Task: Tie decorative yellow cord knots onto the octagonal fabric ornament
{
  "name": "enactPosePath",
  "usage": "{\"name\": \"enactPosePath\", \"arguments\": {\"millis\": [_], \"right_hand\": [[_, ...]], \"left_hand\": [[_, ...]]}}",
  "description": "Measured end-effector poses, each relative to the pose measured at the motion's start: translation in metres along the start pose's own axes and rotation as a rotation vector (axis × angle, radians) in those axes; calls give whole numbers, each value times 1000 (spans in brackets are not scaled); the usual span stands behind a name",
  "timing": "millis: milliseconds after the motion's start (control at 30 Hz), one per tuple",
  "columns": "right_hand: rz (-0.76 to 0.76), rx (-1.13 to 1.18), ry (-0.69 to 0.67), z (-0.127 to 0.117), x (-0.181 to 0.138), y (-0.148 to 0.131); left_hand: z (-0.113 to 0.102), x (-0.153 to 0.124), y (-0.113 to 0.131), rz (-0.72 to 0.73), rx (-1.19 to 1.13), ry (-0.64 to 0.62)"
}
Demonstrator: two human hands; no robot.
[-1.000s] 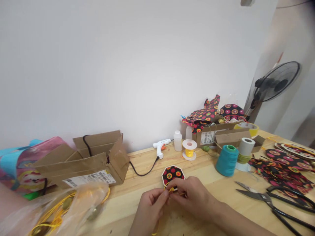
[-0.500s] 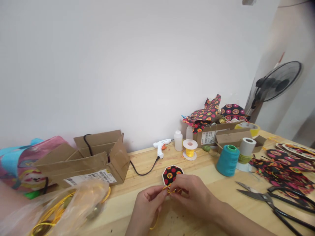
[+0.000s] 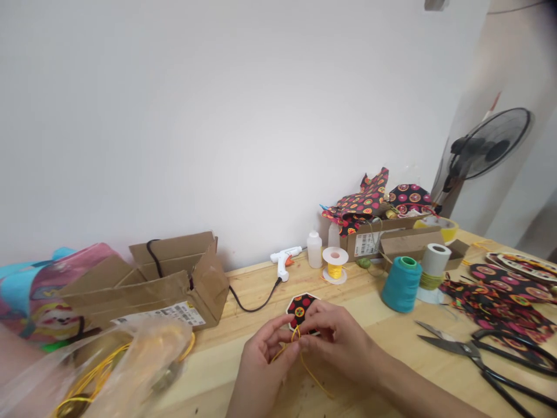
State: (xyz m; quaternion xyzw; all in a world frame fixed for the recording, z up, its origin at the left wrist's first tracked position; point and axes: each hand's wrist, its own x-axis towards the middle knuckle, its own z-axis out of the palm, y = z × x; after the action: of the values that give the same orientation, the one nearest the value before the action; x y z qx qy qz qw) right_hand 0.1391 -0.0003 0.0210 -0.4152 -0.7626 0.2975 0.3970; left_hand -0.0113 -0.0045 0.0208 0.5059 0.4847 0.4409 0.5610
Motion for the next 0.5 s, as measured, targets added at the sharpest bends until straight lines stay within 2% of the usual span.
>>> {"name": "enactPosePath", "arguments": {"millis": [167,333,433,500], "right_hand": [[27,166,7,3,0,1],[58,407,-12,-1,0,-4],[29,633,-92,-14,-2,-9],[28,770,-200,-26,-5,-12]], "left_hand": [[3,-2,5,-40,16,-13],[0,-1,3,-95,-71,-20],[-4,3,-3,-99,-146,1],[-6,6,-5,-101,-175,28]]}}
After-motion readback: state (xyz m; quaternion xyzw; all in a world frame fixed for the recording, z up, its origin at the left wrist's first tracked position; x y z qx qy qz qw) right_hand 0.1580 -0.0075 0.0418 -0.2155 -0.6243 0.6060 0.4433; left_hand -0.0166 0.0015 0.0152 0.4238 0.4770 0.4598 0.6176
